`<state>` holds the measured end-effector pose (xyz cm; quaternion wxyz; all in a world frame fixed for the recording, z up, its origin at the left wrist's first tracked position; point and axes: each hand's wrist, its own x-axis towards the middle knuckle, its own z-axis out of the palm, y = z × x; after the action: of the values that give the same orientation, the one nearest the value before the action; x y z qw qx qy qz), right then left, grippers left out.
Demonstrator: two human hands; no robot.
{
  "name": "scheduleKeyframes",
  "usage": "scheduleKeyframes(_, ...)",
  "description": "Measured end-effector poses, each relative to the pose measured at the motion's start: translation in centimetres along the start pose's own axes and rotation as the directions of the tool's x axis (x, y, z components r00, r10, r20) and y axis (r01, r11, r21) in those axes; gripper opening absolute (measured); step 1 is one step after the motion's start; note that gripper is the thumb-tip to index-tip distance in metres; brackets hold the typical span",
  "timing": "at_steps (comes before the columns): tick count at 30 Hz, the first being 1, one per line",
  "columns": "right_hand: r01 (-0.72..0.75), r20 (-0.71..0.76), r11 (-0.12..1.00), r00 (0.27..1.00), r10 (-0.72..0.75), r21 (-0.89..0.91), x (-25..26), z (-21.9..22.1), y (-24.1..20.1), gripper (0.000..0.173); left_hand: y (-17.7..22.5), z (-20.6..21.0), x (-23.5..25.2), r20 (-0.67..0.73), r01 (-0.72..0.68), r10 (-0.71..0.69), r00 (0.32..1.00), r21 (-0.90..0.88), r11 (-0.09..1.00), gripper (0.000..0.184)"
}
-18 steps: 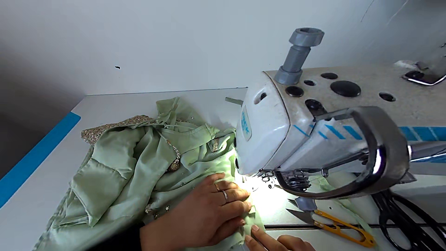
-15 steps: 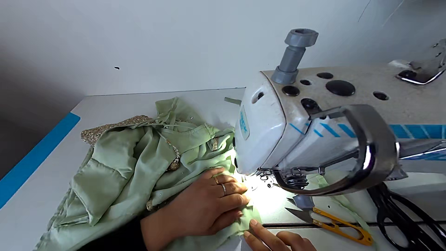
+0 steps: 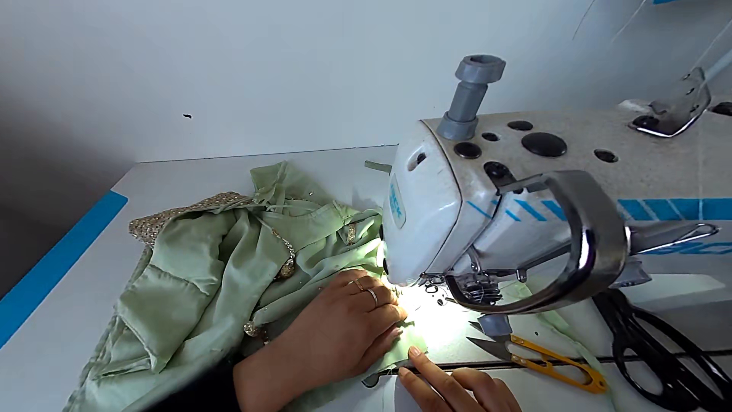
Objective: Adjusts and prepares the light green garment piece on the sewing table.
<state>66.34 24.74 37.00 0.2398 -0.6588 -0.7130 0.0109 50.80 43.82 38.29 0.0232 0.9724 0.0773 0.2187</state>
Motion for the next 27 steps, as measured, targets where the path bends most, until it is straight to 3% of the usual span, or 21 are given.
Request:
scheduleKeyframes(11,0.014,-0.005,1.0,1.0,-0.014,-0.002,0.1,0.0,0.1,0.04,1.0,1.1,0.8,-0.167,0.091,-0.079,0.983,0.066,0.994,0.024)
scheduleKeyframes(15,0.014,-0.007,1.0,1.0,-0.014,-0.011,0.1,0.0,0.1,0.039,1.6,0.6,0.5,-0.084,0.065,-0.059,0.995,0.064,0.996,0.026)
scheduleKeyframes(20,0.018,-0.004,1.0,1.0,-0.018,-0.023,0.1,0.0,0.0,0.039,3.8,0.7,-1.4,0.053,0.189,-0.186,0.981,-0.037,0.981,0.044)
scheduleKeyframes(27,0.032,0.01,0.999,0.999,-0.032,0.002,0.0,0.0,0.0,0.04,1.0,0.3,-2.4,0.097,0.084,-0.066,0.993,-0.188,0.979,0.043)
